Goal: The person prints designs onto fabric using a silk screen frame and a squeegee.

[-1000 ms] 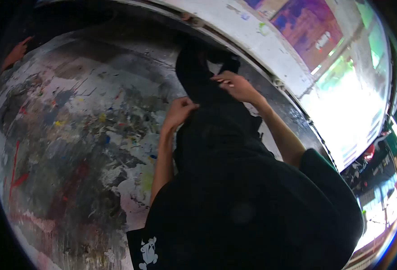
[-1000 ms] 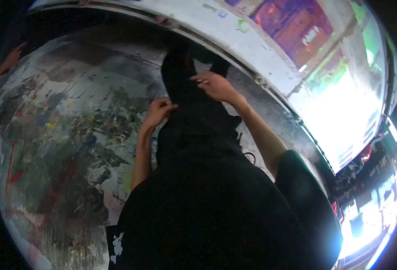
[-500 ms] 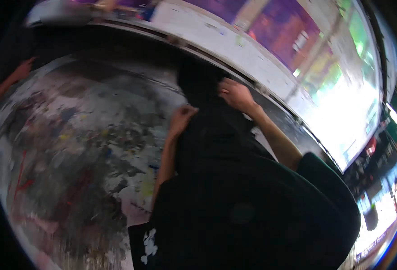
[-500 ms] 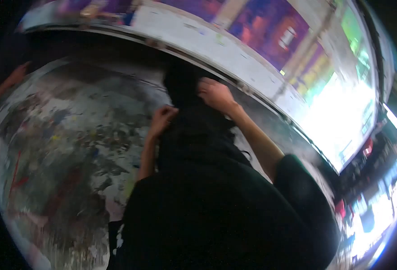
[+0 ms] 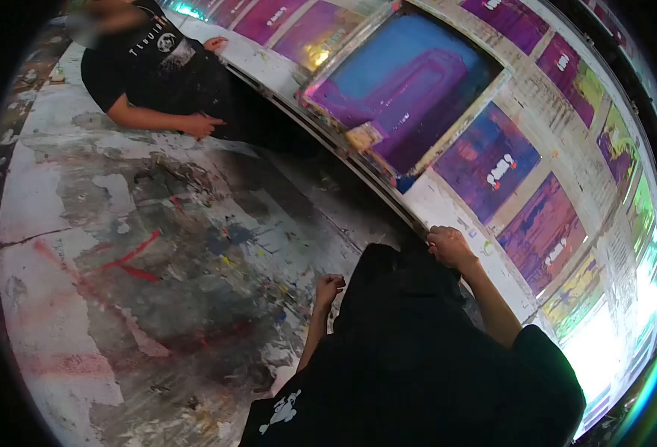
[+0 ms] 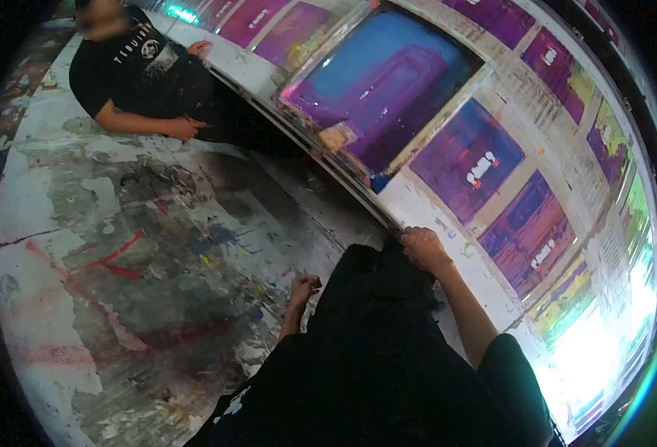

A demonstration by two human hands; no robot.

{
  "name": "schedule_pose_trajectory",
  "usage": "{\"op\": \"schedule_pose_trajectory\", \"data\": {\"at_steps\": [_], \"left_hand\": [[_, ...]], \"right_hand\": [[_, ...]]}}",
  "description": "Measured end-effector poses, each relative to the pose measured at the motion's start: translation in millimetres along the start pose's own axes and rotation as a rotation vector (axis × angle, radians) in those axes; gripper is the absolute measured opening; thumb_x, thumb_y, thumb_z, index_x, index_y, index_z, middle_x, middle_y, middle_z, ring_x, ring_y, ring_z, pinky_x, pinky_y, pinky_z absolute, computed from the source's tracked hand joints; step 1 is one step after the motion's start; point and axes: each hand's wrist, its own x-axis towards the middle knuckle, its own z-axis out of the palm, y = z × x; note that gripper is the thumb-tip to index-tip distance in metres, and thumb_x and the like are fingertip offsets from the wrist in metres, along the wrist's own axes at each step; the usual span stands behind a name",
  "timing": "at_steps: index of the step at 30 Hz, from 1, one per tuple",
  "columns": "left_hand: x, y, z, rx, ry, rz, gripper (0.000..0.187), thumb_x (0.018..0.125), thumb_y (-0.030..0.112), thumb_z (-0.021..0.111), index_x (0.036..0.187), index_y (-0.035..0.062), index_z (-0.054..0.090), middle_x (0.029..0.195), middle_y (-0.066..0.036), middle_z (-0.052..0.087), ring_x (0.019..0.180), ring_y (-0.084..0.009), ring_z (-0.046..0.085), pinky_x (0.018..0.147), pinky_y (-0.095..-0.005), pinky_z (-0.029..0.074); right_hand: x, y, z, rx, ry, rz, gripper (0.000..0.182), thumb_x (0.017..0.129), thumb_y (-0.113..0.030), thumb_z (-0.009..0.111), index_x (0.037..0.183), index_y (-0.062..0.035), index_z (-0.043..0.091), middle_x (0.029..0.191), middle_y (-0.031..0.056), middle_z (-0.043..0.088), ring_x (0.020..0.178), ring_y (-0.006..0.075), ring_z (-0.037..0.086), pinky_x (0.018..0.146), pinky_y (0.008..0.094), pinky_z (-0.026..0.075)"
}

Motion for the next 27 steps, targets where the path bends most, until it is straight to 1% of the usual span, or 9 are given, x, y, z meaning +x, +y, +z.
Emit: {"op": "schedule_pose_trajectory", "data": {"at_steps": [5,9,12,14,17,19,21,23,27], "left_hand": [[62,70,9,0.044,-0.040,0.205,0.013,0.092,0.014,0.069,0.087,0.0019,0.068,0.077,-0.003,0.066,0.067,-0.0110,0.059,0.067,-0.0262,0.048],[100,166,27,0.111,-0.033,0.426,0.015,0.092,0.014,0.069,0.083,0.0013,0.065,0.074,-0.002,0.064,0.065,-0.0102,0.057,0.061,-0.0251,0.047],[153,244,29,0.066,-0.163,0.474,0.019,0.092,0.015,0.068,0.082,0.0010,0.060,0.072,-0.003,0.062,0.068,-0.0126,0.059,0.063,-0.0291,0.049],[214,287,36,0.295,-0.053,0.753,0.020,0.094,0.019,0.066,0.087,0.0010,0.060,0.072,-0.006,0.063,0.068,-0.0171,0.060,0.066,-0.0340,0.049],[239,382,62,0.469,0.030,1.149,0.020,0.093,0.023,0.068,0.093,0.0049,0.060,0.078,-0.010,0.065,0.070,-0.0281,0.062,0.067,-0.0402,0.050],[240,455,80,0.409,-0.018,1.385,0.019,0.088,0.018,0.070,0.097,0.0056,0.059,0.083,-0.011,0.061,0.078,-0.0303,0.060,0.073,-0.0423,0.049],[261,513,93,0.665,0.067,1.416,0.033,0.083,0.024,0.075,0.104,0.0063,0.057,0.091,-0.013,0.059,0.086,-0.0328,0.058,0.079,-0.0454,0.047],[293,541,106,0.608,0.025,1.459,0.047,0.079,0.032,0.079,0.110,0.0057,0.055,0.095,-0.015,0.059,0.092,-0.0352,0.057,0.081,-0.0476,0.046],[327,559,120,0.743,0.044,1.548,0.060,0.076,0.046,0.080,0.112,0.0044,0.055,0.099,-0.018,0.059,0.098,-0.0384,0.056,0.082,-0.0514,0.045]], "right_hand": [[69,-16,-20,0.037,-0.060,0.020,0.012,0.080,-0.012,0.064,0.088,-0.0044,0.065,0.093,0.0133,0.063,0.095,0.0332,0.064,0.084,0.0447,0.052],[130,-29,-39,0.030,0.143,-0.030,0.009,0.084,-0.011,0.059,0.087,-0.0043,0.064,0.092,0.0136,0.063,0.092,0.0338,0.064,0.082,0.0444,0.053],[163,-37,-62,-0.001,0.369,0.231,0.011,0.085,-0.013,0.061,0.091,-0.0056,0.065,0.095,0.0126,0.063,0.089,0.0337,0.065,0.079,0.0440,0.052],[173,-33,-64,0.195,0.654,0.438,0.012,0.085,-0.015,0.065,0.094,-0.0074,0.067,0.096,0.0122,0.064,0.091,0.0344,0.064,0.078,0.0435,0.052],[176,-28,-66,0.031,0.803,0.697,0.028,0.086,-0.021,0.068,0.110,-0.0060,0.065,0.109,0.0155,0.062,0.104,0.0363,0.060,0.088,0.0443,0.049],[177,-9,-33,0.216,0.988,1.194,0.038,0.087,-0.026,0.069,0.117,-0.0039,0.062,0.117,0.0164,0.060,0.110,0.0342,0.059,0.092,0.0430,0.047],[184,11,-15,0.146,0.997,1.292,0.042,0.088,-0.030,0.070,0.117,-0.0005,0.062,0.114,0.0170,0.063,0.108,0.0325,0.061,0.090,0.0426,0.048],[196,19,1,0.507,1.118,1.204,0.040,0.087,-0.030,0.069,0.115,-0.0011,0.064,0.106,0.0168,0.066,0.103,0.0333,0.063,0.089,0.0442,0.048],[220,21,11,0.297,1.214,1.354,0.037,0.087,-0.031,0.068,0.113,-0.0040,0.065,0.099,0.0168,0.068,0.100,0.0347,0.064,0.087,0.0455,0.049]]}}
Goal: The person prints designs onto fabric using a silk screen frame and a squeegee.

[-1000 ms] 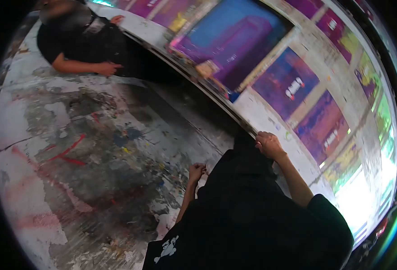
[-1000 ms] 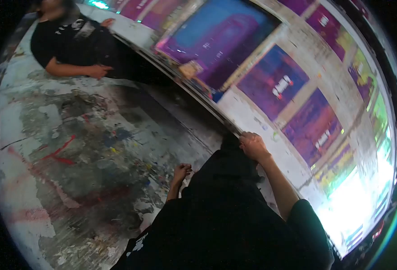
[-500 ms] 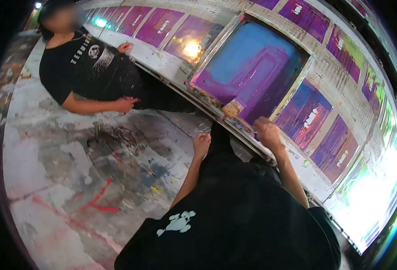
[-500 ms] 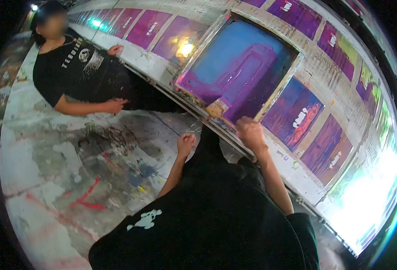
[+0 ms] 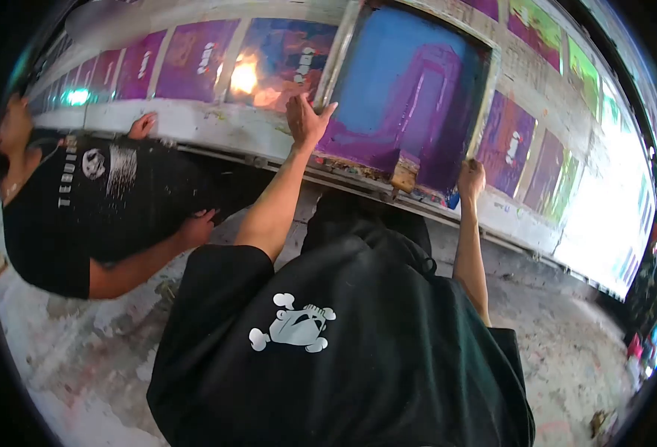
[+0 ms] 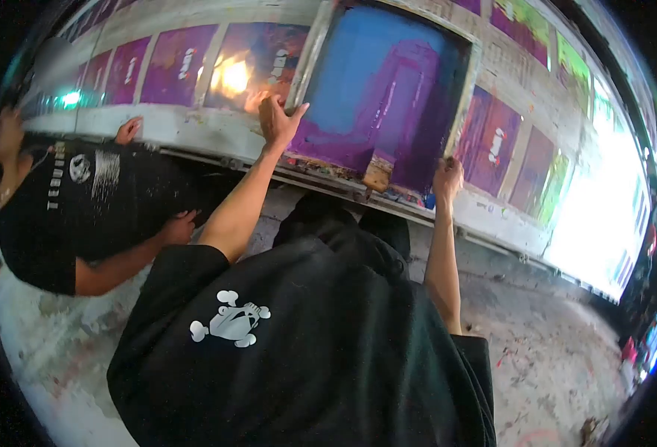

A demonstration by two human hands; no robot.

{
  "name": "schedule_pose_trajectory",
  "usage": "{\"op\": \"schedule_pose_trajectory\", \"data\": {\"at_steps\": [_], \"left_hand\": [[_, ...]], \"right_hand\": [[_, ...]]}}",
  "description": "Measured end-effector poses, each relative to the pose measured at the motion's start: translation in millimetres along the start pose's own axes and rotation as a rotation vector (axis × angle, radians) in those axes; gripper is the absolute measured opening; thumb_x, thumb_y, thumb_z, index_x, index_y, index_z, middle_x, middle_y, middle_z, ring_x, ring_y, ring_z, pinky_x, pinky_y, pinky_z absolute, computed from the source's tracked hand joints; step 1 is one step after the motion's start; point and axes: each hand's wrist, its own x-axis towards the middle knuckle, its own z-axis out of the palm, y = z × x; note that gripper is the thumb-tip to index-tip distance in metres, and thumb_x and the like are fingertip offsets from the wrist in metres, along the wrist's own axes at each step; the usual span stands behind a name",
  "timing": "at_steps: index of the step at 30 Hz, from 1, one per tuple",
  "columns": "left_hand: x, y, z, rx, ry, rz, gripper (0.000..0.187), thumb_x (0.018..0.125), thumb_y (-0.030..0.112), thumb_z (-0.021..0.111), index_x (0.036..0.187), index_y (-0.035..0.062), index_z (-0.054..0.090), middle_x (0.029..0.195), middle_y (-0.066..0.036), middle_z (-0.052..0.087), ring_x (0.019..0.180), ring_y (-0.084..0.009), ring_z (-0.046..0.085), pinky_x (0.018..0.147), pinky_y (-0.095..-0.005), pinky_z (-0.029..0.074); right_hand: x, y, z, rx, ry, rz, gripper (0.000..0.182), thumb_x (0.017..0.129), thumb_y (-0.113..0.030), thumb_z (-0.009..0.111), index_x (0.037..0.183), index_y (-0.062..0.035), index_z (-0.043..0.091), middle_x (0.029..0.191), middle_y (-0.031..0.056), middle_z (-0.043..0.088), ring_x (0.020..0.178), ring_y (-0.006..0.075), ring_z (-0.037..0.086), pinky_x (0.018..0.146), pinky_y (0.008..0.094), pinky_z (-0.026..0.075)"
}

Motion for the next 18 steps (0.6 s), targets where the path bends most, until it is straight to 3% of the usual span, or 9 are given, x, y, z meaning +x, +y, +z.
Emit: {"op": "schedule_pose_trajectory", "data": {"at_steps": [2,4,7,11,13,15,18], "left_hand": [[-7,8,6,-0.008,-0.097,-0.062,0.056,0.080,0.050,0.076,0.106,0.0040,0.055,0.095,-0.017,0.058,0.095,-0.0384,0.056,0.081,-0.0513,0.045],[-8,5,5,-0.033,-0.147,-0.075,0.048,0.085,0.047,0.072,0.099,0.0040,0.054,0.093,-0.017,0.057,0.093,-0.0382,0.056,0.079,-0.0507,0.045],[-8,-2,3,-0.044,-0.157,0.003,0.043,0.089,0.043,0.068,0.097,0.0039,0.053,0.092,-0.017,0.056,0.092,-0.0384,0.056,0.078,-0.0508,0.046],[-5,-11,11,-0.049,-0.169,-0.017,0.043,0.090,0.042,0.067,0.097,0.0030,0.052,0.092,-0.017,0.056,0.091,-0.0385,0.056,0.077,-0.0513,0.045],[-9,-15,15,-0.039,-0.183,-0.012,0.053,0.091,0.053,0.063,0.103,0.0012,0.055,0.099,-0.017,0.056,0.096,-0.0360,0.056,0.079,-0.0498,0.045],[-10,-12,14,-0.042,-0.199,-0.040,0.054,0.091,0.053,0.063,0.105,0.0009,0.054,0.099,-0.017,0.056,0.096,-0.0360,0.055,0.080,-0.0498,0.046],[-9,-12,9,-0.028,-0.225,-0.060,0.057,0.091,0.054,0.062,0.108,0.0001,0.055,0.100,-0.017,0.056,0.099,-0.0365,0.055,0.082,-0.0495,0.046]], "right_hand": [[-8,-13,-13,-0.246,-0.069,-0.005,0.035,0.087,-0.033,0.067,0.109,-0.0056,0.067,0.101,0.0178,0.068,0.102,0.0362,0.063,0.088,0.0460,0.048],[-1,2,-5,-0.265,-0.013,0.066,0.035,0.081,-0.036,0.071,0.100,-0.0064,0.073,0.092,0.0142,0.073,0.097,0.0330,0.068,0.086,0.0418,0.051],[-1,7,-1,-0.273,0.052,0.054,0.036,0.079,-0.037,0.072,0.098,-0.0070,0.073,0.088,0.0145,0.073,0.094,0.0336,0.069,0.085,0.0432,0.051],[-3,-5,-6,-0.293,0.042,0.092,0.034,0.081,-0.036,0.071,0.097,-0.0069,0.073,0.092,0.0149,0.072,0.094,0.0340,0.068,0.085,0.0438,0.050],[-21,-42,-26,-0.451,-0.006,-0.093,0.032,0.080,-0.031,0.075,0.100,-0.0065,0.073,0.096,0.0146,0.070,0.097,0.0346,0.066,0.086,0.0429,0.050],[-55,-96,-44,-0.309,-0.126,-0.389,0.043,0.076,-0.025,0.080,0.112,-0.0056,0.070,0.102,0.0142,0.065,0.104,0.0351,0.060,0.090,0.0429,0.048],[-93,-119,-26,-0.308,-0.495,-0.731,0.064,0.069,-0.020,0.084,0.126,-0.0036,0.060,0.117,0.0133,0.058,0.111,0.0335,0.054,0.095,0.0430,0.047]]}}
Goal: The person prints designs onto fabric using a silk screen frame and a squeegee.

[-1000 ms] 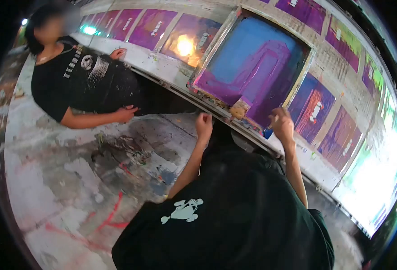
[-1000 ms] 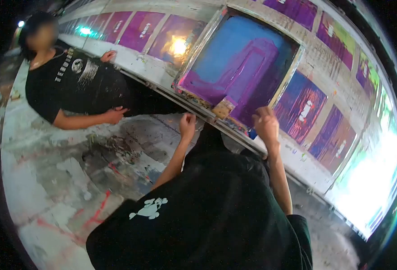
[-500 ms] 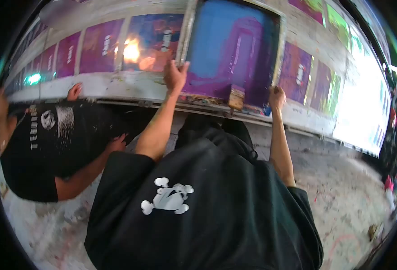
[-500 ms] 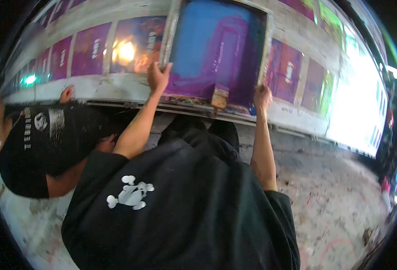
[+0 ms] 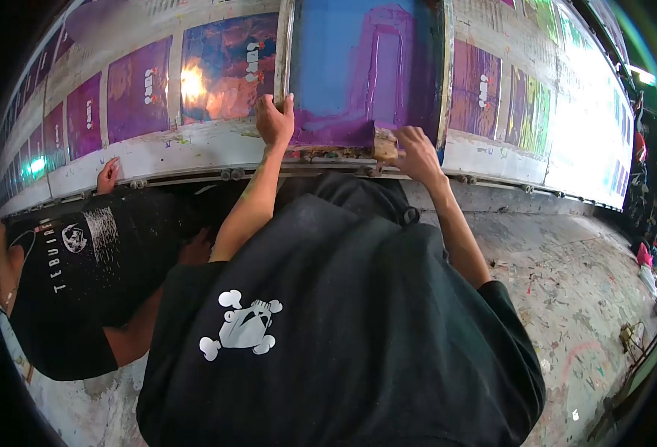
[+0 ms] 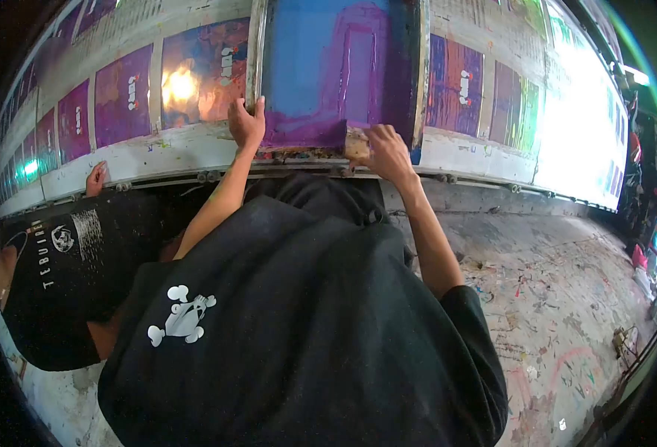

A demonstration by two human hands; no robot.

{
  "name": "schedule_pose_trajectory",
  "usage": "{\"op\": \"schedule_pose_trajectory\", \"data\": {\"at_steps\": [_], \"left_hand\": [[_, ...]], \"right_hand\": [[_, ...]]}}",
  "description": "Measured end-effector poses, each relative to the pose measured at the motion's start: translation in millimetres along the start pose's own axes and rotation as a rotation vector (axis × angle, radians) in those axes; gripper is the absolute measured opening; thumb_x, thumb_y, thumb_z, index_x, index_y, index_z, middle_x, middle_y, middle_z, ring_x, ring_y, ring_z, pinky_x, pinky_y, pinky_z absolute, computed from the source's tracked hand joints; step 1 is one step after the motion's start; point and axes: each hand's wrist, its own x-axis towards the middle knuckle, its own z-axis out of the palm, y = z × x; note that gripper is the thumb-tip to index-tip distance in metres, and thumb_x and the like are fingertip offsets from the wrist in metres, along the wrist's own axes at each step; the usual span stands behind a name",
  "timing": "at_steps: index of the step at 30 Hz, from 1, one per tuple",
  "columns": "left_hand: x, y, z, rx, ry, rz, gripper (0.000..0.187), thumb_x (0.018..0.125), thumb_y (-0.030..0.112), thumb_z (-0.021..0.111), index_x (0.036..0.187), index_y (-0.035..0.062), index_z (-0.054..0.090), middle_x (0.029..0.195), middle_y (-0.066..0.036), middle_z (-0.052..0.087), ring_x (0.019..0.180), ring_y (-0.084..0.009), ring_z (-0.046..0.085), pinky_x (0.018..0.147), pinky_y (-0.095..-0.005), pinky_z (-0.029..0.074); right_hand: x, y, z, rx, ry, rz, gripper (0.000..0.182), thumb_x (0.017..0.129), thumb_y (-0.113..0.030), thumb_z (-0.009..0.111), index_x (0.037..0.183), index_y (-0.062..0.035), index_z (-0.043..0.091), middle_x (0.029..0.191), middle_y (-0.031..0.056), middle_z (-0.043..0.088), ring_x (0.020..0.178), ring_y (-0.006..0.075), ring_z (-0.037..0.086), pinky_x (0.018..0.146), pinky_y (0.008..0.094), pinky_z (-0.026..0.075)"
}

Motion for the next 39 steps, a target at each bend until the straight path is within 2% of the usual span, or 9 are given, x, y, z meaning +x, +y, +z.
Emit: {"op": "schedule_pose_trajectory", "data": {"at_steps": [8,13,18,21,25,27,34,37,39], "left_hand": [[7,6,1,-0.037,0.031,-0.004,0.046,0.094,0.047,0.060,0.099,0.0010,0.055,0.098,-0.017,0.059,0.094,-0.0382,0.057,0.078,-0.0500,0.046],[6,3,-1,-0.029,0.034,-0.024,0.046,0.093,0.047,0.062,0.100,0.0018,0.055,0.097,-0.017,0.059,0.095,-0.0374,0.056,0.080,-0.0498,0.046],[12,7,1,-0.057,0.074,-0.043,0.072,0.083,0.062,0.068,0.116,0.0004,0.054,0.108,-0.020,0.058,0.104,-0.0381,0.056,0.088,-0.0487,0.046],[23,11,3,-0.059,0.065,-0.028,0.080,0.080,0.065,0.070,0.121,-0.0002,0.051,0.111,-0.021,0.058,0.106,-0.0391,0.056,0.090,-0.0496,0.045],[20,17,9,0.020,0.147,-0.048,0.075,0.079,0.061,0.073,0.119,0.0011,0.053,0.111,-0.019,0.059,0.105,-0.0391,0.056,0.088,-0.0497,0.045],[24,15,10,0.032,0.159,-0.010,0.066,0.080,0.056,0.073,0.114,0.0021,0.056,0.105,-0.018,0.062,0.102,-0.0387,0.058,0.084,-0.0489,0.045],[26,22,19,-0.003,-0.025,-0.084,0.048,0.092,0.046,0.061,0.097,-0.0016,0.061,0.094,-0.024,0.063,0.097,-0.0420,0.058,0.083,-0.0526,0.047],[0,105,8,-0.040,-0.104,-0.227,0.045,0.092,0.041,0.064,0.102,-0.0022,0.059,0.096,-0.022,0.061,0.095,-0.0407,0.059,0.081,-0.0540,0.046],[-30,140,49,-0.127,-0.026,-0.099,0.040,0.089,0.032,0.066,0.105,-0.0031,0.056,0.099,-0.023,0.057,0.095,-0.0406,0.056,0.081,-0.0535,0.043]], "right_hand": [[26,8,17,-0.325,-0.224,0.008,0.046,0.080,-0.018,0.069,0.122,-0.0046,0.057,0.110,0.0114,0.062,0.104,0.0287,0.058,0.091,0.0421,0.046],[44,1,26,-0.232,0.028,-0.096,0.009,0.081,-0.014,0.066,0.086,-0.0092,0.071,0.097,0.0102,0.061,0.097,0.0276,0.057,0.081,0.0411,0.047],[33,12,21,0.021,0.095,0.140,0.014,0.082,-0.018,0.068,0.090,-0.0073,0.072,0.093,0.0145,0.062,0.097,0.0338,0.060,0.086,0.0457,0.049],[29,27,10,0.147,0.212,0.600,0.026,0.077,-0.027,0.075,0.093,-0.0075,0.076,0.108,0.0154,0.067,0.102,0.0356,0.061,0.087,0.0444,0.051],[18,103,33,-0.186,0.606,0.620,0.025,0.071,-0.015,0.080,0.094,-0.0060,0.075,0.101,0.0068,0.069,0.088,0.0247,0.067,0.087,0.0401,0.054],[27,129,45,0.751,0.612,0.746,0.026,0.068,-0.006,0.079,0.093,-0.0005,0.071,0.092,0.0086,0.071,0.078,0.0197,0.068,0.076,0.0342,0.057],[36,136,24,0.972,0.541,0.728,0.020,0.070,-0.003,0.068,0.087,0.0009,0.077,0.082,0.0072,0.073,0.072,0.0154,0.067,0.070,0.0289,0.053],[1,141,-56,0.980,0.533,0.654,0.025,0.084,-0.003,0.061,0.104,0.0031,0.073,0.092,0.0098,0.073,0.079,0.0153,0.067,0.070,0.0289,0.053],[-38,148,-125,0.777,0.455,0.810,0.037,0.085,-0.016,0.066,0.118,0.0015,0.069,0.101,0.0097,0.072,0.090,0.0187,0.068,0.081,0.0291,0.055]]}}
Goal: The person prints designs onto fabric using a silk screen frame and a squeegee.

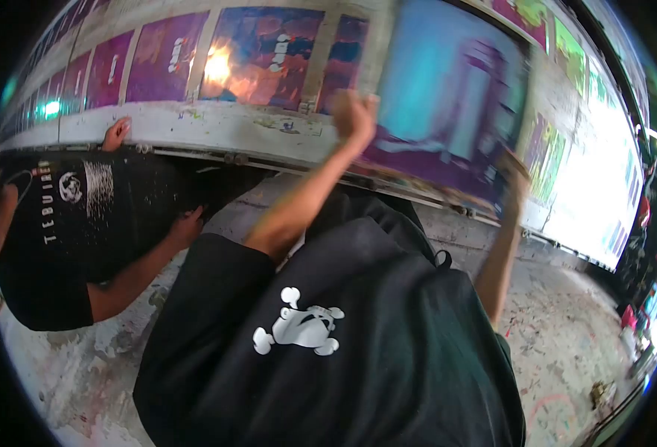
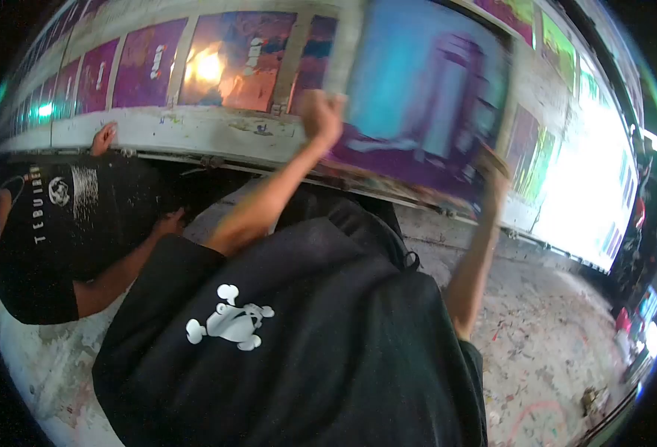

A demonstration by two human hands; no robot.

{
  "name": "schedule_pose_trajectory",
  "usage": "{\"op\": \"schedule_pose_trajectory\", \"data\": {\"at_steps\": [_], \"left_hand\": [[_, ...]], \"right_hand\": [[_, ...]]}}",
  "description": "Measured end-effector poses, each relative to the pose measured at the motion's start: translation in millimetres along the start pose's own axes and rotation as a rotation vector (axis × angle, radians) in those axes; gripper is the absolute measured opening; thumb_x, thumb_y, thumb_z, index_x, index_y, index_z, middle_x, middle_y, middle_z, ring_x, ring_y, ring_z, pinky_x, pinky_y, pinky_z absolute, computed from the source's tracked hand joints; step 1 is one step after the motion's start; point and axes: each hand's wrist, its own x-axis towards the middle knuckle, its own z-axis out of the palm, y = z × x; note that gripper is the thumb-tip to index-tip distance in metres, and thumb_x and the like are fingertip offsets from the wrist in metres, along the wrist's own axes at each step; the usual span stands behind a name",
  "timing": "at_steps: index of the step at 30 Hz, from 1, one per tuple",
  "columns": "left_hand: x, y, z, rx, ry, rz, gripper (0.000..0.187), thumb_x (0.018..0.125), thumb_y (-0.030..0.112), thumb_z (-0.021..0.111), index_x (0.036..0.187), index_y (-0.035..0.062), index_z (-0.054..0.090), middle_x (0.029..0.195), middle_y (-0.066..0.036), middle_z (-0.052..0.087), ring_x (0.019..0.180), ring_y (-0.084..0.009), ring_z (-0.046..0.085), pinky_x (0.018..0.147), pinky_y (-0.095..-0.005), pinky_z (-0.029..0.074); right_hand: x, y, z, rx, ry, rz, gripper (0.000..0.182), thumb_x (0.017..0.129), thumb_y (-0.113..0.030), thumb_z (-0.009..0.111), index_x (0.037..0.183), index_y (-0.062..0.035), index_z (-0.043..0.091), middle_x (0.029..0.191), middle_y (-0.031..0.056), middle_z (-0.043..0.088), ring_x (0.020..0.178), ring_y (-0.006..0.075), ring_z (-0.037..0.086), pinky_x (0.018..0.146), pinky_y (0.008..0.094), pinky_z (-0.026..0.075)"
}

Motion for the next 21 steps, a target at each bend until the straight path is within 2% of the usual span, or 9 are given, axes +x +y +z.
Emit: {"op": "schedule_pose_trajectory", "data": {"at_steps": [2,7,8,11,13,14,17,19,21], "left_hand": [[-41,45,33,-0.205,0.052,0.167,0.035,0.085,0.026,0.068,0.100,-0.0019,0.052,0.095,-0.022,0.054,0.092,-0.0407,0.053,0.080,-0.0526,0.040],[-87,142,49,-0.328,-0.229,0.216,0.037,0.088,0.032,0.067,0.102,0.0003,0.052,0.101,-0.020,0.052,0.097,-0.0376,0.051,0.084,-0.0503,0.039],[-87,146,54,-0.351,-0.258,0.254,0.039,0.090,0.032,0.066,0.104,-0.0012,0.053,0.103,-0.021,0.053,0.098,-0.0378,0.051,0.085,-0.0509,0.040],[-90,153,60,-0.349,-0.225,0.293,0.039,0.091,0.033,0.063,0.106,-0.0022,0.053,0.104,-0.021,0.053,0.099,-0.0385,0.052,0.085,-0.0523,0.040],[-94,148,86,-0.288,0.060,0.387,0.038,0.093,0.035,0.058,0.101,-0.0018,0.053,0.101,-0.024,0.053,0.096,-0.0415,0.052,0.084,-0.0551,0.039],[-92,147,91,-0.255,0.078,0.415,0.038,0.094,0.036,0.057,0.099,-0.0008,0.052,0.099,-0.023,0.053,0.095,-0.0412,0.051,0.083,-0.0550,0.039],[-72,135,77,-0.206,-0.285,0.253,0.054,0.098,0.040,0.053,0.122,-0.0087,0.050,0.129,-0.032,0.052,0.123,-0.0483,0.048,0.105,-0.0562,0.035],[-60,138,57,-0.237,-0.463,0.153,0.058,0.099,0.043,0.049,0.125,-0.0100,0.048,0.133,-0.034,0.050,0.128,-0.0507,0.044,0.110,-0.0575,0.031],[-70,120,102,-0.068,-0.236,0.208,0.057,0.100,0.042,0.048,0.124,-0.0096,0.048,0.130,-0.035,0.050,0.126,-0.0505,0.045,0.109,-0.0574,0.032]], "right_hand": [[25,52,-86,-0.503,-0.033,-0.476,0.039,0.086,-0.013,0.065,0.122,0.0007,0.067,0.105,0.0110,0.071,0.093,0.0209,0.069,0.082,0.0303,0.055],[-39,13,-211,-0.098,0.424,0.091,0.038,0.087,-0.010,0.064,0.123,0.0010,0.067,0.108,0.0126,0.070,0.094,0.0230,0.069,0.085,0.0326,0.056],[-44,29,-227,0.036,0.405,0.064,0.037,0.088,-0.009,0.062,0.123,0.0025,0.066,0.111,0.0139,0.069,0.097,0.0252,0.068,0.088,0.0346,0.056],[-62,46,-237,0.163,0.309,0.056,0.037,0.089,-0.010,0.062,0.123,0.0042,0.066,0.114,0.0143,0.068,0.101,0.0253,0.067,0.090,0.0348,0.055],[-62,52,-223,0.171,0.367,0.036,0.035,0.087,-0.009,0.064,0.118,0.0058,0.067,0.108,0.0129,0.069,0.092,0.0219,0.067,0.082,0.0308,0.055],[-61,55,-217,0.182,0.364,0.030,0.035,0.087,-0.010,0.064,0.118,0.0051,0.067,0.109,0.0122,0.069,0.093,0.0215,0.067,0.083,0.0304,0.054],[-18,100,-215,0.146,0.318,0.005,0.040,0.089,-0.009,0.060,0.127,0.0029,0.063,0.121,0.0115,0.068,0.098,0.0215,0.068,0.088,0.0313,0.054],[0,73,-175,0.217,0.251,0.056,0.038,0.087,-0.010,0.061,0.122,0.0028,0.067,0.116,0.0128,0.069,0.094,0.0204,0.069,0.083,0.0295,0.056],[34,77,-168,0.233,0.232,0.036,0.037,0.086,-0.010,0.061,0.120,0.0028,0.068,0.114,0.0129,0.070,0.093,0.0204,0.069,0.082,0.0295,0.056]]}}
